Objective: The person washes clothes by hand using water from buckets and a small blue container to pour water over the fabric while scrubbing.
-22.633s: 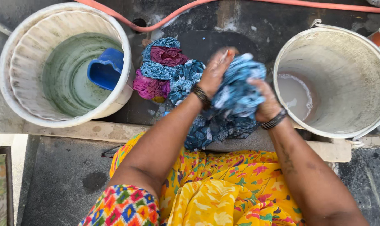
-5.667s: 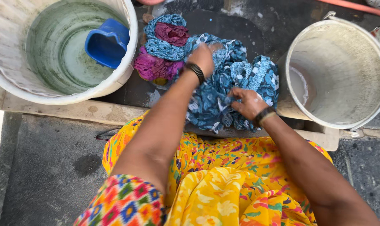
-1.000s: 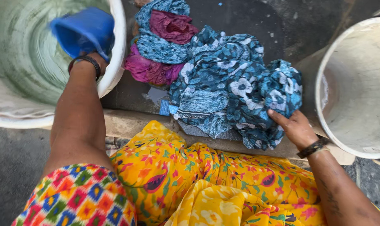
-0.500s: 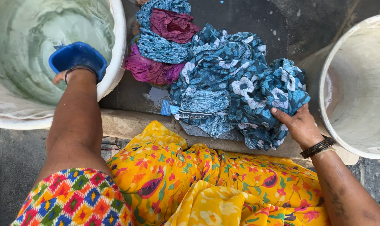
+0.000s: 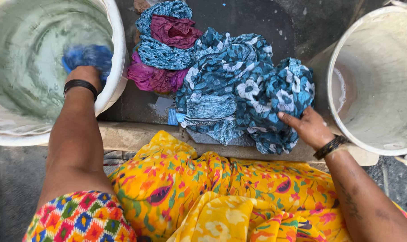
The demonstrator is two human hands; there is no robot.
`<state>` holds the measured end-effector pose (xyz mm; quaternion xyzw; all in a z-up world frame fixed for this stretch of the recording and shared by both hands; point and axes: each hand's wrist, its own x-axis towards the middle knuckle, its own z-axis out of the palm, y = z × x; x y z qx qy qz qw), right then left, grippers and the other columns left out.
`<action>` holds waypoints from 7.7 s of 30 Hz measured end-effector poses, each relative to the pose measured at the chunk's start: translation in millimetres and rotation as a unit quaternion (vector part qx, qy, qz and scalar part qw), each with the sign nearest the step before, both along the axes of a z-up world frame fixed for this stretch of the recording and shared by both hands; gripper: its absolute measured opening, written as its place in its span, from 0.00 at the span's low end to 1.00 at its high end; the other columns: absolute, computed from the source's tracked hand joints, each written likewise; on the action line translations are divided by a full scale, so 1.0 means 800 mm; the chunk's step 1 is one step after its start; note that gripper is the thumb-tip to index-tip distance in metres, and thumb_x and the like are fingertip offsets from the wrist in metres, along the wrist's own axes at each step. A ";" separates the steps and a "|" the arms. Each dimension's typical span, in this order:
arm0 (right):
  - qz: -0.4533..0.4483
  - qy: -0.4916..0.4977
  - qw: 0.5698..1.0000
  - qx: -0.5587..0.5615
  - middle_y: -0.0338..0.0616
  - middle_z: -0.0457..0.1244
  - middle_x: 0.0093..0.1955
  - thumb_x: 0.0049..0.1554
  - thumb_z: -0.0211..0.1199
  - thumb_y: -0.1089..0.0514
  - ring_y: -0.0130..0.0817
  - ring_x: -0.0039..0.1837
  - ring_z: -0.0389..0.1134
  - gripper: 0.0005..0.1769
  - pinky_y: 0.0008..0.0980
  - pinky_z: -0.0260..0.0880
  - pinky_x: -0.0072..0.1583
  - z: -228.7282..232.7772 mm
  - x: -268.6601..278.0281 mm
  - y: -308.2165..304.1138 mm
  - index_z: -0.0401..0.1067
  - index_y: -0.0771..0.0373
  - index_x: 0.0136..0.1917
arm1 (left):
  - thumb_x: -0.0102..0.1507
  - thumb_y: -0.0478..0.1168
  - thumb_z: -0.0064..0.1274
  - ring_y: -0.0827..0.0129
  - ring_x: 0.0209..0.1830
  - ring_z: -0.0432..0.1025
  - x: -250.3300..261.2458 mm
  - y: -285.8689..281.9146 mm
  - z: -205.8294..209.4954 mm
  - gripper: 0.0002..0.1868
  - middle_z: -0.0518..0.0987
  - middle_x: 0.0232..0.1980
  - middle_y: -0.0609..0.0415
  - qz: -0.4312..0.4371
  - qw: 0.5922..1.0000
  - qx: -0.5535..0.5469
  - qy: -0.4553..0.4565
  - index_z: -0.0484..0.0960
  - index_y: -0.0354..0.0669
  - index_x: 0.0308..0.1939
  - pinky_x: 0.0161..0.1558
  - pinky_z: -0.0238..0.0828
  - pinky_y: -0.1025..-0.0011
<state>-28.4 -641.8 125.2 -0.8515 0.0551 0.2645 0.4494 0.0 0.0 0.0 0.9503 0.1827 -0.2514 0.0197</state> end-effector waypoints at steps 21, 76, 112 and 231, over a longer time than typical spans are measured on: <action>-0.227 0.119 0.868 0.426 0.50 0.57 0.75 0.65 0.49 0.45 0.42 0.72 0.58 0.28 0.49 0.61 0.70 -0.004 0.122 0.143 0.59 0.53 0.75 | 0.54 0.31 0.57 0.49 0.42 0.76 -0.044 -0.240 0.392 0.13 0.79 0.39 0.48 -0.390 0.861 -0.069 -0.320 0.86 0.49 0.41 0.42 0.73 0.54; 0.112 -0.276 0.949 -0.100 0.49 0.70 0.56 0.65 0.61 0.49 0.42 0.57 0.70 0.15 0.43 0.68 0.61 0.069 0.091 0.140 0.78 0.56 0.61 | 0.59 0.35 0.51 0.50 0.35 0.79 -0.159 -0.348 0.279 0.06 0.83 0.34 0.48 -0.291 0.885 -0.074 -0.356 0.82 0.47 0.37 0.34 0.73 0.52; 0.088 -0.041 0.972 -0.212 0.65 0.47 0.79 0.50 0.71 0.37 0.58 0.79 0.49 0.51 0.47 0.49 0.76 -0.017 0.017 0.035 0.55 0.58 0.78 | 0.65 0.59 0.58 0.47 0.60 0.76 -0.071 -0.325 0.106 0.28 0.82 0.61 0.41 0.026 0.996 -0.039 -0.073 0.84 0.45 0.60 0.59 0.74 0.48; -0.334 -0.134 0.817 0.451 0.35 0.64 0.41 0.59 0.69 0.51 0.29 0.43 0.66 0.12 0.34 0.70 0.48 0.066 0.062 0.057 0.68 0.55 0.48 | 0.63 0.48 0.62 0.70 0.36 0.77 0.015 -0.527 0.201 0.17 0.85 0.38 0.49 0.025 0.739 -0.644 -0.197 0.84 0.35 0.43 0.40 0.73 0.68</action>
